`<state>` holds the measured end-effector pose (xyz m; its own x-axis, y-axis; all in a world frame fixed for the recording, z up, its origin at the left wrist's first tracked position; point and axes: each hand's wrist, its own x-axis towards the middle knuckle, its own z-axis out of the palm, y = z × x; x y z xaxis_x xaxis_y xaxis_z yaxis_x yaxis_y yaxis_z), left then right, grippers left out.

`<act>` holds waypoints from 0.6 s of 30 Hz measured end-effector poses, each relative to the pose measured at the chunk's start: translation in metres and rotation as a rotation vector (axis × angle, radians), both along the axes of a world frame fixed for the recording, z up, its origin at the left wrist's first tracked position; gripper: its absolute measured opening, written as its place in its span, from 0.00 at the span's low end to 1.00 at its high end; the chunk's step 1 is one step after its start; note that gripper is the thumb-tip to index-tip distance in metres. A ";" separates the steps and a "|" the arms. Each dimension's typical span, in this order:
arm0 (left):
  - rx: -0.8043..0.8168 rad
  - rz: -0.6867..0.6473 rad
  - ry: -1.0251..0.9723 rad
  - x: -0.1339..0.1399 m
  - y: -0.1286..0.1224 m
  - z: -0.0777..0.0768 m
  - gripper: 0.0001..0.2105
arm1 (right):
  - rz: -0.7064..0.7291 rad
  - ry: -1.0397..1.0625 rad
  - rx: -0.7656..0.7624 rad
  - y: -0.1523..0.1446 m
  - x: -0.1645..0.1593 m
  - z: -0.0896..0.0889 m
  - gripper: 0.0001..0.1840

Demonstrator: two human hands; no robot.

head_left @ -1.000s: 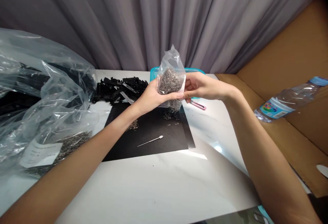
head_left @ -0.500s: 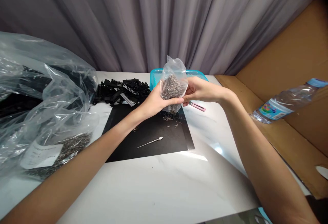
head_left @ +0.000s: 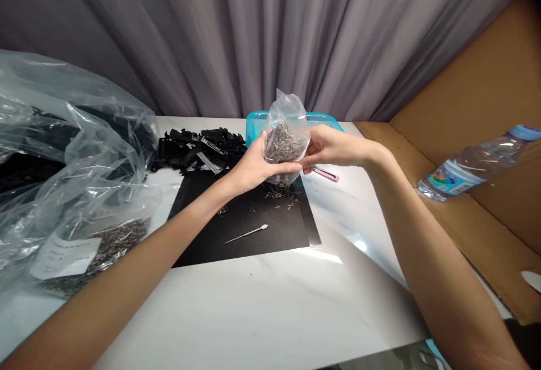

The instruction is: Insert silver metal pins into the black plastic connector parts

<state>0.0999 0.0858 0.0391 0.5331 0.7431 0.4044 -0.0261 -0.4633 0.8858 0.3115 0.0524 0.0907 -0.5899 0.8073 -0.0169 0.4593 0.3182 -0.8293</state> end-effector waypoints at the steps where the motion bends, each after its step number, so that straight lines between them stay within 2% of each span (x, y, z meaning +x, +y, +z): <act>1: 0.008 0.012 0.004 0.000 0.000 0.000 0.31 | 0.000 -0.008 0.008 0.001 0.000 -0.001 0.17; 6: 0.041 0.018 0.061 -0.001 -0.001 -0.001 0.34 | 0.017 -0.058 0.036 0.000 0.003 0.001 0.18; 12: 0.142 0.046 0.113 0.002 -0.012 0.000 0.37 | 0.066 -0.149 -0.030 -0.026 0.009 0.028 0.20; 15: 0.165 0.086 0.109 0.004 -0.017 0.004 0.35 | -0.034 -0.123 0.040 -0.033 -0.001 0.033 0.22; 18: 0.154 0.092 0.181 0.005 -0.021 0.005 0.34 | -0.112 -0.078 0.043 -0.029 -0.013 0.027 0.22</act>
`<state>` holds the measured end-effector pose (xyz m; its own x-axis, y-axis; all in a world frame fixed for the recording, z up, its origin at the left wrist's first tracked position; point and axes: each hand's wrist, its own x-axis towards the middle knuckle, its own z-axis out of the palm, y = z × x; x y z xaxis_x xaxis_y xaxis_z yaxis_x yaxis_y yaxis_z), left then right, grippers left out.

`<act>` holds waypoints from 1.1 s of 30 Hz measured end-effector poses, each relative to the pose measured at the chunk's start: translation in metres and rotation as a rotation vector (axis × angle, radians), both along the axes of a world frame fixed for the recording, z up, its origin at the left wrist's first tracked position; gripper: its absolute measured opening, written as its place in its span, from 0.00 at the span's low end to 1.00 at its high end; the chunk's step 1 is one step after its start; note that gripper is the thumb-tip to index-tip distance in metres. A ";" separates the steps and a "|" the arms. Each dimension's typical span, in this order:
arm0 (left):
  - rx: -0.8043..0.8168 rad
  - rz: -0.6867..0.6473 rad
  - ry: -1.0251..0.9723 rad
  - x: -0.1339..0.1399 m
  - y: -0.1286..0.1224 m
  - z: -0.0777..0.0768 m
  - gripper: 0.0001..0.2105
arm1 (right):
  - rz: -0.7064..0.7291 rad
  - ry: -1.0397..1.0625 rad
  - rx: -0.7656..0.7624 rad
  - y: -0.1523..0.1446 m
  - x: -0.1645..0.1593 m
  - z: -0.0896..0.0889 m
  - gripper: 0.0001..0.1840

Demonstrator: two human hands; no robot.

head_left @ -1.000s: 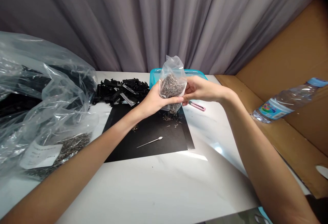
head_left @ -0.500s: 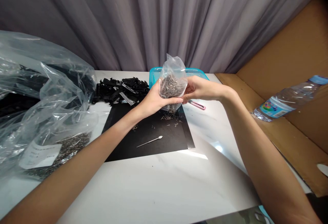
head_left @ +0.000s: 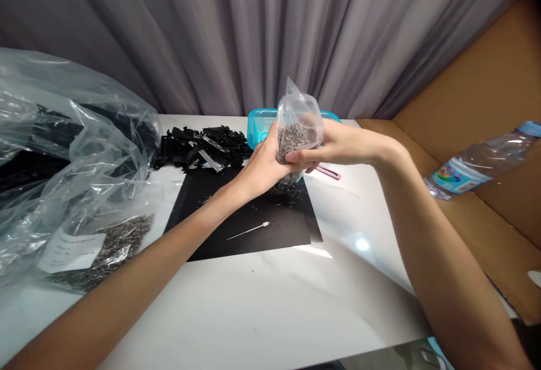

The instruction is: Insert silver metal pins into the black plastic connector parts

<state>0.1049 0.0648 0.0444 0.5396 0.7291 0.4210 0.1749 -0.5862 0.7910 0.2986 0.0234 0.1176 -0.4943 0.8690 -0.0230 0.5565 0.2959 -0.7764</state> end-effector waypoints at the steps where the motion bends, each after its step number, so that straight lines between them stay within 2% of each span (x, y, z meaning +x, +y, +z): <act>1: -0.009 0.001 0.018 0.000 -0.001 0.000 0.33 | 0.001 0.007 -0.015 0.002 -0.002 -0.003 0.21; 5: -0.047 -0.035 0.002 0.001 -0.004 -0.001 0.31 | 0.036 0.020 -0.028 0.006 0.000 -0.007 0.17; 10: -0.034 -0.093 -0.114 0.002 0.001 0.004 0.30 | 0.031 0.057 0.090 0.005 0.003 -0.002 0.18; 16: -0.033 -0.065 -0.103 0.001 0.004 0.001 0.31 | 0.086 0.072 0.037 0.007 -0.003 -0.007 0.24; 23: -0.078 -0.066 -0.150 0.005 0.004 -0.004 0.32 | 0.076 0.081 0.043 0.009 -0.003 -0.006 0.19; 28: -0.068 -0.066 -0.146 0.003 0.006 -0.005 0.34 | 0.058 0.078 0.059 0.012 -0.002 -0.009 0.18; 33: -0.090 -0.081 -0.132 0.001 0.007 -0.007 0.32 | 0.070 0.089 0.060 0.012 -0.001 -0.009 0.17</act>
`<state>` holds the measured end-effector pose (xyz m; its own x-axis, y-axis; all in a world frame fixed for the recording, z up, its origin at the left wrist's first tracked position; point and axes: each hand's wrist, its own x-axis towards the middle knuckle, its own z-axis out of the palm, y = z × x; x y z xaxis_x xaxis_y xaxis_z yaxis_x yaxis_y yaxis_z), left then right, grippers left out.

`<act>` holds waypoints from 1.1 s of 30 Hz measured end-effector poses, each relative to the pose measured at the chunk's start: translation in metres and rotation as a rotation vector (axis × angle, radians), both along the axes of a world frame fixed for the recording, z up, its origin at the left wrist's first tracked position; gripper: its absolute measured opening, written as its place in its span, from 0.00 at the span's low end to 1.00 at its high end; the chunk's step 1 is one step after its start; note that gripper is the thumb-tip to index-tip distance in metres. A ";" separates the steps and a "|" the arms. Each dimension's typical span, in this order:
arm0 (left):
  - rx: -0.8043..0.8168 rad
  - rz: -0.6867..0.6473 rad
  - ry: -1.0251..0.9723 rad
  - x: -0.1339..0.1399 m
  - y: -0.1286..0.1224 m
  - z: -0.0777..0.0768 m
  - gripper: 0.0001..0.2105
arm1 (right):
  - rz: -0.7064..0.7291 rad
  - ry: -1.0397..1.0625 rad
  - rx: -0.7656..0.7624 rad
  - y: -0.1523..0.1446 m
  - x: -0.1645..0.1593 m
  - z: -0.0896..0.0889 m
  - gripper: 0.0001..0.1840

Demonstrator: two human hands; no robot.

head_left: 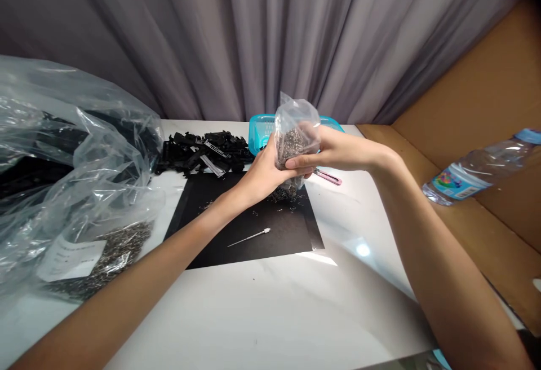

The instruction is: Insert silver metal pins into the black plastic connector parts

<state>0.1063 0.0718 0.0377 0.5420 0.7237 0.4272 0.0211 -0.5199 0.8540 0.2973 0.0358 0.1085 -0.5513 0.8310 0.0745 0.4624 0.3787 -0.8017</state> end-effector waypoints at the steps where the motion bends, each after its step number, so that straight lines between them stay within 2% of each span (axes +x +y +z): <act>1: 0.016 0.010 -0.011 0.000 0.000 0.000 0.32 | -0.008 0.013 -0.010 0.000 0.000 0.000 0.17; 7: 0.006 0.083 0.032 0.000 -0.002 0.000 0.33 | -0.019 0.053 -0.126 -0.002 -0.003 0.001 0.19; 11: 0.040 0.063 0.016 0.001 -0.006 0.004 0.29 | -0.005 0.070 -0.103 -0.001 -0.001 0.003 0.19; 14: 0.034 0.105 0.074 0.000 -0.007 0.005 0.29 | -0.010 0.075 -0.117 0.000 -0.002 0.001 0.19; 20: 0.007 0.084 0.106 -0.002 -0.004 0.002 0.30 | 0.001 0.074 -0.125 0.003 -0.002 -0.004 0.17; 24: -0.030 0.082 0.099 0.000 -0.006 0.002 0.34 | -0.015 0.045 -0.118 0.004 0.004 -0.002 0.20; 27: -0.023 0.012 0.086 -0.005 -0.009 0.013 0.36 | -0.082 0.060 -0.078 0.000 0.010 0.002 0.24; 30: -0.017 -0.115 0.133 -0.014 -0.006 0.025 0.39 | -0.098 0.113 -0.080 -0.004 0.014 0.005 0.25; 33: -0.002 -0.188 0.206 -0.023 0.002 0.027 0.42 | -0.086 0.117 -0.123 -0.005 0.012 0.005 0.25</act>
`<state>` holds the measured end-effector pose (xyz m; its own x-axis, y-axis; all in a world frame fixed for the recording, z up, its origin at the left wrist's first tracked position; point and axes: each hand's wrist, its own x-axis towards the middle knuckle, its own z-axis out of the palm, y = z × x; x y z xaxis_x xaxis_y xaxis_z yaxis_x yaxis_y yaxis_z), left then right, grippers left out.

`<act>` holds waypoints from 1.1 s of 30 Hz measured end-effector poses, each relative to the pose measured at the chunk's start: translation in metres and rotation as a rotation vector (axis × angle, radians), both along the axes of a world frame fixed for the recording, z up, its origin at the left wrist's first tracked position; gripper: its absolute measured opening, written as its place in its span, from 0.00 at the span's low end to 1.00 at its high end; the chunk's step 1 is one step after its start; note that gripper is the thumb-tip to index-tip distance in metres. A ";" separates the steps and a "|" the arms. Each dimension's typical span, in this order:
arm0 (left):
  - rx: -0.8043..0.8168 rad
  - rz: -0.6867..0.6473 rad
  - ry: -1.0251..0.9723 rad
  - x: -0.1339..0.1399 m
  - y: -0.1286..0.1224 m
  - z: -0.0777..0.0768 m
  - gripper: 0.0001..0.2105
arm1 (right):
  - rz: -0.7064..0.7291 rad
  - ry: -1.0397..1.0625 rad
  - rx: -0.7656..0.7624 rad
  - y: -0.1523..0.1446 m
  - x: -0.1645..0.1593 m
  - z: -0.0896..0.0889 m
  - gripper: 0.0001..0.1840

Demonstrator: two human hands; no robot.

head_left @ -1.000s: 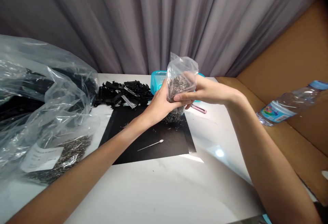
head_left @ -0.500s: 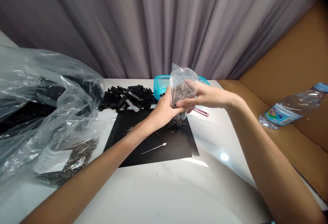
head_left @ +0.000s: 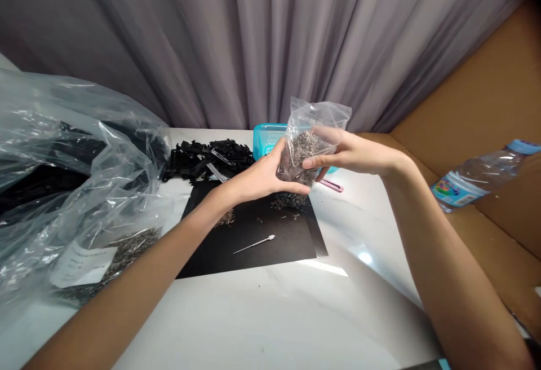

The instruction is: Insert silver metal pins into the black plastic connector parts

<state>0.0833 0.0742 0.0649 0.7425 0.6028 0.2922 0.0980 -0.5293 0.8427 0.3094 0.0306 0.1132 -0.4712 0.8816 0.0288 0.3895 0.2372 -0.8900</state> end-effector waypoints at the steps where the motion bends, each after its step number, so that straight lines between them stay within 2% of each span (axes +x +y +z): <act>1: 0.011 0.000 0.006 -0.002 0.003 -0.001 0.42 | 0.004 -0.005 -0.012 0.000 -0.001 0.000 0.25; 5: 0.059 0.022 0.020 -0.003 0.009 -0.008 0.41 | 0.009 -0.007 -0.017 0.002 -0.003 -0.002 0.23; 15: 0.174 0.084 0.110 -0.001 0.008 -0.015 0.47 | 0.062 0.033 0.012 0.006 -0.002 -0.009 0.19; 18: 0.153 0.078 0.103 0.000 0.009 -0.015 0.47 | 0.068 0.053 0.021 0.006 -0.002 -0.009 0.18; 25: 0.055 -0.029 0.090 -0.005 0.013 -0.008 0.45 | 0.035 0.146 0.034 0.006 0.001 -0.014 0.16; 28: 0.057 -0.032 0.146 -0.006 0.011 -0.007 0.40 | -0.048 0.253 0.001 -0.007 -0.001 -0.028 0.21; 30: 0.044 -0.063 0.166 -0.005 0.010 -0.006 0.36 | -0.151 0.365 0.011 -0.020 -0.003 -0.044 0.24; 33: -0.026 -0.099 0.179 -0.002 0.008 -0.006 0.33 | -0.291 0.504 0.031 -0.035 -0.006 -0.075 0.22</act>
